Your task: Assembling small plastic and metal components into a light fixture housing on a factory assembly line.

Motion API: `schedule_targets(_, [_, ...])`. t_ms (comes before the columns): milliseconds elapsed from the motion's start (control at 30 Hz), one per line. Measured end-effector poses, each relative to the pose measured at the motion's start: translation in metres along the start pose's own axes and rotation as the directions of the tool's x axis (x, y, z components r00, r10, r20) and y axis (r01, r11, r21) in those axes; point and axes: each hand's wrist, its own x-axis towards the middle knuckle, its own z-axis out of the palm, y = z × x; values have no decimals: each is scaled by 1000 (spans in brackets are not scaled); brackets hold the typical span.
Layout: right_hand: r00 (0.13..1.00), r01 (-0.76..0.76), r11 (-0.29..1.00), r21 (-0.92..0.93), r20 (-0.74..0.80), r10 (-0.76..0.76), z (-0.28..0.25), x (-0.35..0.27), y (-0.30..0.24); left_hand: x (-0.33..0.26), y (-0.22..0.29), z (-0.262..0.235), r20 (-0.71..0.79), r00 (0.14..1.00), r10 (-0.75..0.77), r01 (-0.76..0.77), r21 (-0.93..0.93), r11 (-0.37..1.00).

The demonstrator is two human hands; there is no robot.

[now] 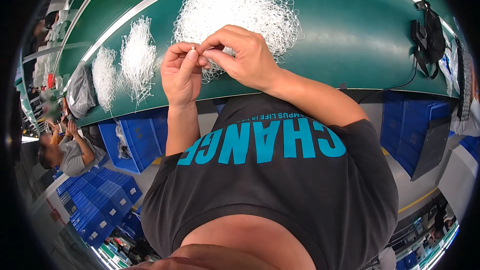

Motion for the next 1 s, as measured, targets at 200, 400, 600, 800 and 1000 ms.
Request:
schedule_targets(200, [996,-54,992,112,-66,62,6,1,-3,-4,-10,8,-50,999,-2,6,88,996])
schedule_targets(400, [984,-114,993,11,-139,114,6,0,2,-2,-13,7,-71,997,3,2,73,997])
schedule_targets(600, [996,-25,994,-106,-86,16,5,1,2,0,-12,3,-80,997,14,-10,49,999])
schedule_targets(800, [998,-37,992,-121,-61,30,4,2,0,0,-13,2,-76,997,18,-13,63,998])
schedule_targets(1000, [998,-41,992,-117,-48,36,3,2,1,-3,-14,0,-54,998,-11,17,100,995])
